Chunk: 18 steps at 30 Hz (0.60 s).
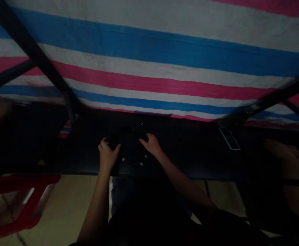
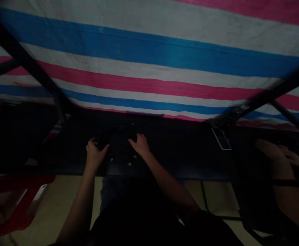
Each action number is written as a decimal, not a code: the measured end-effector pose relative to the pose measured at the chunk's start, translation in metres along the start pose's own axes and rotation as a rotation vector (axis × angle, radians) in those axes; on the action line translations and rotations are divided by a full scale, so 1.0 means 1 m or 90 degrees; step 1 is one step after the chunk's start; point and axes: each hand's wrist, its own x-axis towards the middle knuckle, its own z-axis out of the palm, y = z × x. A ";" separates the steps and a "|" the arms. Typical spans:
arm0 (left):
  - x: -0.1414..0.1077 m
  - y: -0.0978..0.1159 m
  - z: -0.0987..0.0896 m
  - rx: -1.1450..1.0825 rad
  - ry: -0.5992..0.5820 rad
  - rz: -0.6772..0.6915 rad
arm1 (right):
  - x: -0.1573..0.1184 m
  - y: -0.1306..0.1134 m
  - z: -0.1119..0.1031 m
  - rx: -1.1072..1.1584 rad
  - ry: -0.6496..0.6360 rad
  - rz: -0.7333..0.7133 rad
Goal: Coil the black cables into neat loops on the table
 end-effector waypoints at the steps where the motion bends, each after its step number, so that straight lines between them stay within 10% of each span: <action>1: 0.000 0.001 0.001 -0.007 0.000 -0.002 | 0.001 -0.002 0.004 -0.028 -0.004 -0.003; 10: -0.011 -0.018 -0.010 -0.122 0.030 -0.006 | -0.035 -0.032 0.022 -0.220 0.043 -0.085; 18: -0.035 -0.033 -0.007 -0.128 0.040 0.068 | -0.053 -0.033 0.032 -0.162 -0.240 -0.336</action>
